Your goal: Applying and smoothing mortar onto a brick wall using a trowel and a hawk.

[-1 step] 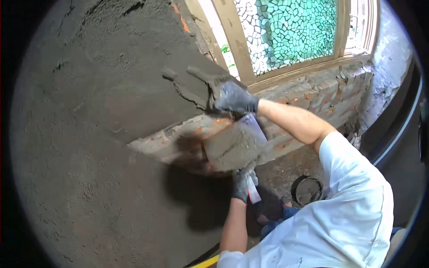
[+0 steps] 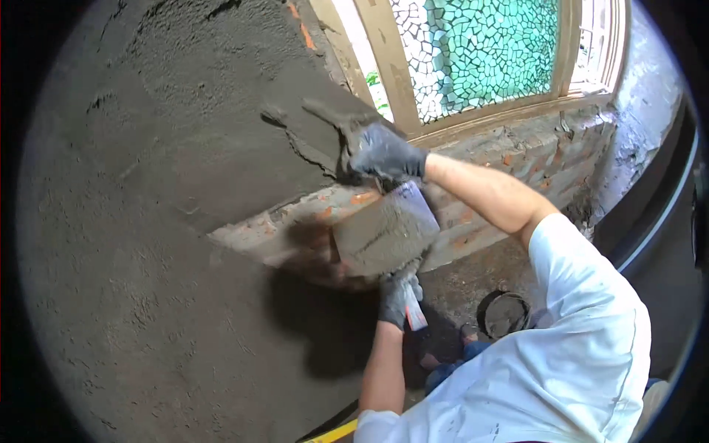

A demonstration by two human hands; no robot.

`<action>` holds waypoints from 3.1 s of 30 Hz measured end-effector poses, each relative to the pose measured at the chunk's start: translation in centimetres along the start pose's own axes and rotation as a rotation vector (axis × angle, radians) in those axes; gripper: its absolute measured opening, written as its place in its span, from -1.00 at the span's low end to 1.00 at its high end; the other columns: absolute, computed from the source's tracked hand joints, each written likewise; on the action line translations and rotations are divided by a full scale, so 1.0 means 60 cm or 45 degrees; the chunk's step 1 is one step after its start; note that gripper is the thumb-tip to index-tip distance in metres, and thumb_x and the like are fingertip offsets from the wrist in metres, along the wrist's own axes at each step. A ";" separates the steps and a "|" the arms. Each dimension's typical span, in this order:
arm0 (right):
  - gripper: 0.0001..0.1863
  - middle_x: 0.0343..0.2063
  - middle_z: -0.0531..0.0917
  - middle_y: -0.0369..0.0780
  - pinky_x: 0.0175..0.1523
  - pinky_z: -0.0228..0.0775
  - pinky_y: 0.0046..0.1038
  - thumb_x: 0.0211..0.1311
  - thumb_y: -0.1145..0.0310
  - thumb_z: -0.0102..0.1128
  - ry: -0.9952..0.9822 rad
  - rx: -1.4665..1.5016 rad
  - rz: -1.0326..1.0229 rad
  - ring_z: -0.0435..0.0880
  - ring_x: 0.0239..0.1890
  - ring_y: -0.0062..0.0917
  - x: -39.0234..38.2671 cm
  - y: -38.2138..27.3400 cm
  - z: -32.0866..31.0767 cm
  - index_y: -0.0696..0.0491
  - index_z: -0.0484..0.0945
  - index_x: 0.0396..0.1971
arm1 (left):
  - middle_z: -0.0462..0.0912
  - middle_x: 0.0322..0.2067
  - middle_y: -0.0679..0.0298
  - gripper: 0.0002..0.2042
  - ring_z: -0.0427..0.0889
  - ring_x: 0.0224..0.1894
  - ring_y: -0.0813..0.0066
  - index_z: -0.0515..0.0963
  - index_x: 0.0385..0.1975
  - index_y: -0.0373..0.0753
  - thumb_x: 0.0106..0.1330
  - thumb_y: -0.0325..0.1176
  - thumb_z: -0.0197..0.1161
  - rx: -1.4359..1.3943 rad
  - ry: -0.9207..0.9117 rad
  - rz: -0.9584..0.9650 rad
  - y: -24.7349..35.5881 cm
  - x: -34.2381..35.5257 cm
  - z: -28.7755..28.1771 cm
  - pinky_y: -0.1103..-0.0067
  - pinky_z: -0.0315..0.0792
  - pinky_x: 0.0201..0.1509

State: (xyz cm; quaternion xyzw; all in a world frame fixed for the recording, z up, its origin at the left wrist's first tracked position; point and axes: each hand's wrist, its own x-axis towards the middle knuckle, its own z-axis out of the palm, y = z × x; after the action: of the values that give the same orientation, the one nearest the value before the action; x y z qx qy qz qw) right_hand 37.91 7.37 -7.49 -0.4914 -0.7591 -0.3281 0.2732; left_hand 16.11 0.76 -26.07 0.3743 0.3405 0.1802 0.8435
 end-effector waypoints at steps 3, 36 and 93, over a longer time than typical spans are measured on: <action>-0.86 -0.68 0.47 -0.31 -0.49 0.33 -0.39 -0.18 0.37 0.21 -0.029 -0.046 -0.121 0.51 -0.57 -0.47 0.089 0.033 -0.072 -0.11 0.41 -0.74 | 0.37 -0.75 0.47 -0.88 0.33 -0.81 0.58 0.51 -0.49 -0.08 0.07 -0.33 0.35 0.105 0.089 0.033 0.040 0.013 0.032 0.61 0.22 -0.77; -0.76 -0.67 0.57 -0.05 -0.46 0.43 -0.21 0.06 0.25 -0.02 -0.806 0.011 0.567 0.58 -0.62 -0.22 -0.128 -0.134 -0.124 0.09 0.53 -0.56 | 0.39 -0.75 0.38 -0.86 0.36 -0.82 0.52 0.46 -0.52 -0.16 0.02 -0.39 0.33 -0.030 0.052 0.061 0.026 0.012 0.018 0.57 0.24 -0.81; -0.54 -0.54 0.56 -0.17 -0.36 0.44 -0.53 -0.01 0.37 0.18 0.238 0.512 -0.738 0.53 -0.56 -0.58 0.023 0.159 -0.008 0.31 0.42 -0.10 | 0.40 -0.64 0.44 -0.82 0.39 -0.70 0.66 0.42 -0.38 -0.10 0.11 -0.43 0.31 -0.098 0.200 0.088 -0.036 0.061 0.070 0.66 0.30 -0.72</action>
State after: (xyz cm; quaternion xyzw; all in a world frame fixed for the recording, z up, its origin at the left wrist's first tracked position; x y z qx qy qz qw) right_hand 46.30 10.67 -3.99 -0.1602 -0.8880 -0.2796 0.3281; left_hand 21.78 -0.73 -27.24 0.3378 0.3853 0.2508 0.8213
